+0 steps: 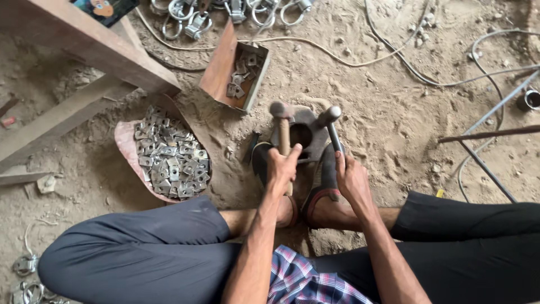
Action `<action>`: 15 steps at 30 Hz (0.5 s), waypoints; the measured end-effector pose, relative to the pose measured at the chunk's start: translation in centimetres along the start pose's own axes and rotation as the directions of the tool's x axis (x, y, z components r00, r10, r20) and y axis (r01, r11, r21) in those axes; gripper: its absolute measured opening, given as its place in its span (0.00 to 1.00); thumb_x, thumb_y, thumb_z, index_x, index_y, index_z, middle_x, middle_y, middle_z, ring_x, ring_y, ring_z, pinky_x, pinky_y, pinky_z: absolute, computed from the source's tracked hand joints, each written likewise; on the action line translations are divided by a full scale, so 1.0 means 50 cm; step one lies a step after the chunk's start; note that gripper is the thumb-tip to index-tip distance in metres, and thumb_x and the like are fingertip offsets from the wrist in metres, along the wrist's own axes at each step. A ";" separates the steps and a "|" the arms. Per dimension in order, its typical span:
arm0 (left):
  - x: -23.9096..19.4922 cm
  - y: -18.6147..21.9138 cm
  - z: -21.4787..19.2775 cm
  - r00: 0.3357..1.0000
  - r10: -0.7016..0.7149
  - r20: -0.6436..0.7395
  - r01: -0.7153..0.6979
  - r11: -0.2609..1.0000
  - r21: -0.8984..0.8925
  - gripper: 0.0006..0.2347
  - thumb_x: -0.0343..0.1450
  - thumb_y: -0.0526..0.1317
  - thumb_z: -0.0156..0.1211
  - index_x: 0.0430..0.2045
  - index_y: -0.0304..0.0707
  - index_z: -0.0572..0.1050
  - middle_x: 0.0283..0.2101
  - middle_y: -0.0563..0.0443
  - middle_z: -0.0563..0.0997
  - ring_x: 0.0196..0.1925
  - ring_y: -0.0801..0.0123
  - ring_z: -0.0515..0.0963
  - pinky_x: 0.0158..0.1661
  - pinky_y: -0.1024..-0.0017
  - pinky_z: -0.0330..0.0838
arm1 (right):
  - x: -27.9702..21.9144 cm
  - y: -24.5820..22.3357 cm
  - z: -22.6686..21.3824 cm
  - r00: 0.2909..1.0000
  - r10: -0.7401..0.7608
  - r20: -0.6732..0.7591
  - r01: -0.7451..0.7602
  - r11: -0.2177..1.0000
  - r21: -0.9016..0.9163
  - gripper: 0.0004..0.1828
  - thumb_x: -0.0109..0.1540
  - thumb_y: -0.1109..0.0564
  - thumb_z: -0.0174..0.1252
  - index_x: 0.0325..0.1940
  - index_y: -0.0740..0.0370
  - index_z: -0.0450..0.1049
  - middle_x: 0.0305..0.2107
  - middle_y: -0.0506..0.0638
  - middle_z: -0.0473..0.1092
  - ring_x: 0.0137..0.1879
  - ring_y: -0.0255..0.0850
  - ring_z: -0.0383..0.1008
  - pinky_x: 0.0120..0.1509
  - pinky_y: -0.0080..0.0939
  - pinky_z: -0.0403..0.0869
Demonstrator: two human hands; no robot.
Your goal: The person shapes metal pieces by placing them into a central mold and striking them with hammers, then places the finished pieces into a large pile.
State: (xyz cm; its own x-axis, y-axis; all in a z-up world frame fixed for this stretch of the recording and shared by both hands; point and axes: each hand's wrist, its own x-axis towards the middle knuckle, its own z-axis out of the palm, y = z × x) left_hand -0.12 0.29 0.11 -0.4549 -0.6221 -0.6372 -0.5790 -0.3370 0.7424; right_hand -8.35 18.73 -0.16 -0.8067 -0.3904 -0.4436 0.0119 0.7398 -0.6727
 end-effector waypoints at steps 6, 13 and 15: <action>-0.018 0.048 -0.075 0.993 0.098 -0.073 -0.075 0.960 0.271 0.22 0.65 0.50 0.71 0.27 0.21 0.75 0.15 0.43 0.76 0.11 0.62 0.74 0.13 0.63 0.67 | -0.002 0.002 0.005 0.988 0.142 0.059 -0.149 0.981 0.127 0.32 0.73 0.36 0.36 0.33 0.64 0.69 0.12 0.48 0.65 0.14 0.36 0.65 0.14 0.41 0.67; -0.024 0.020 -0.086 0.984 0.063 0.166 -0.148 0.809 0.569 0.20 0.65 0.53 0.66 0.34 0.29 0.82 0.24 0.37 0.85 0.24 0.55 0.85 0.25 0.59 0.78 | -0.005 -0.018 -0.003 0.975 0.204 0.088 -0.214 0.970 0.115 0.30 0.73 0.36 0.36 0.33 0.62 0.68 0.13 0.47 0.64 0.14 0.36 0.63 0.14 0.41 0.66; -0.024 0.004 -0.065 0.962 0.162 0.222 -0.268 0.733 0.625 0.19 0.64 0.53 0.69 0.33 0.31 0.83 0.27 0.36 0.85 0.29 0.51 0.86 0.31 0.57 0.79 | -0.006 -0.018 -0.003 0.975 0.200 0.092 -0.211 0.969 0.126 0.30 0.73 0.36 0.36 0.33 0.62 0.68 0.13 0.46 0.64 0.14 0.35 0.62 0.14 0.40 0.65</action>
State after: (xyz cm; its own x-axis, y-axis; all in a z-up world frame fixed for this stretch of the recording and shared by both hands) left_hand 2.52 -1.32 1.72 -0.6814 -0.4960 -0.5383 -0.7256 0.3613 0.5856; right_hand -8.21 18.29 0.68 -0.7303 -0.2832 -0.6217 0.2556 0.7306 -0.6331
